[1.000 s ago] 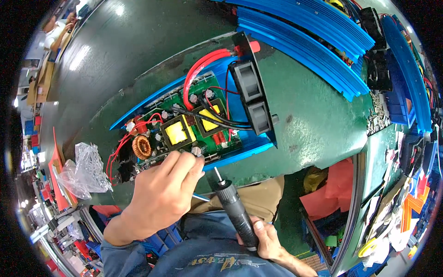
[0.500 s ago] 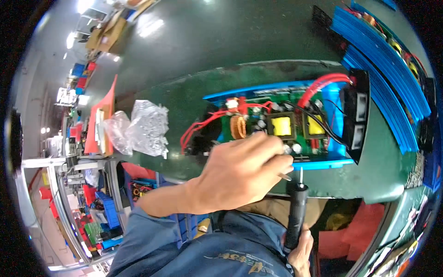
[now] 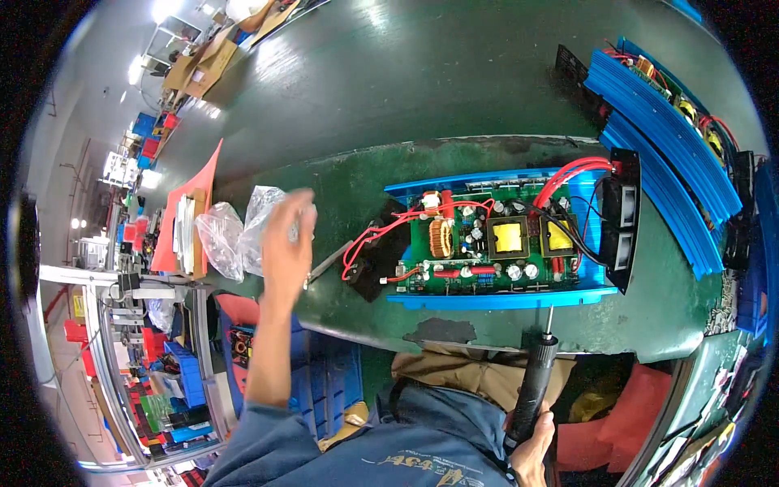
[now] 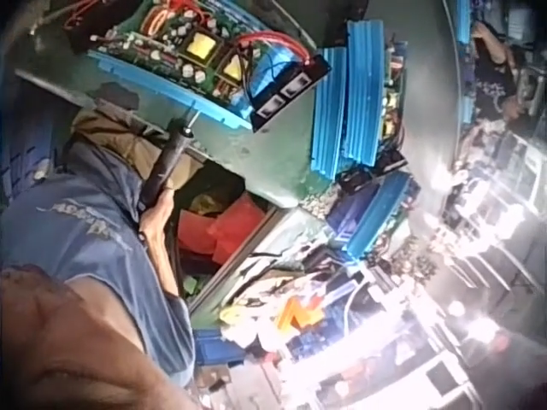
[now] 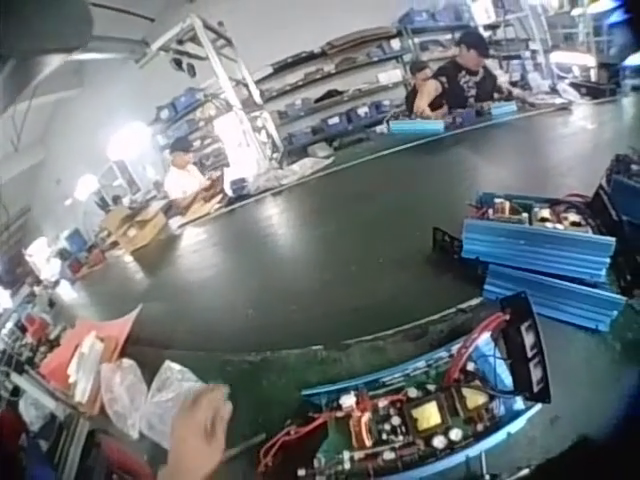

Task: Assembling and fastening internal components of electronic power inverters using an electric screwdriver.

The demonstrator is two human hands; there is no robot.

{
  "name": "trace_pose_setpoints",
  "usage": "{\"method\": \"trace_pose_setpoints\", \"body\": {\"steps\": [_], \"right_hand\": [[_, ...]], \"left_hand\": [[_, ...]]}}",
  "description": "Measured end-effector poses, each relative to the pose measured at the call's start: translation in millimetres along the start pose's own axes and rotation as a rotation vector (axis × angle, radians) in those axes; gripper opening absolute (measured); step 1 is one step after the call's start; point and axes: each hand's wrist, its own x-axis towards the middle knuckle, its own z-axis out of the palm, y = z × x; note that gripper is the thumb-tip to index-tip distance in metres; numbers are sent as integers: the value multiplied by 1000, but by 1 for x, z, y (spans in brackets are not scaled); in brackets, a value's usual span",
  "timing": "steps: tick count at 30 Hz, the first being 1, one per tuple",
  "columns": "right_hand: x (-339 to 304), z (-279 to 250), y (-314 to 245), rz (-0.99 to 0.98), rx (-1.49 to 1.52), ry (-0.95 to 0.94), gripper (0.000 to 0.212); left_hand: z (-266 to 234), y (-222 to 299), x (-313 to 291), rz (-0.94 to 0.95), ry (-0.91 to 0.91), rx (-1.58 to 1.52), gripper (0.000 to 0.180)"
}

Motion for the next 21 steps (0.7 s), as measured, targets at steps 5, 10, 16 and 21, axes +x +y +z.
{"method": "trace_pose_setpoints", "body": {"steps": [5, 10, 16, 21], "right_hand": [[-1, 8, -5, 8, 4, 0, 77], [-1, 11, 4, -13, 2, 1, 69], [-4, 0, 8, 193, -25, 85, 62], [-2, 10, -15, 95, -184, -70, 64]], "left_hand": [[-2, -66, 32, 1, -181, 463, 35], [-2, -50, 2, -17, -196, 438, 31], [27, -47, -19, 36, -81, 200, 21], [4, -47, -20, -1, -112, 128, 22]]}}
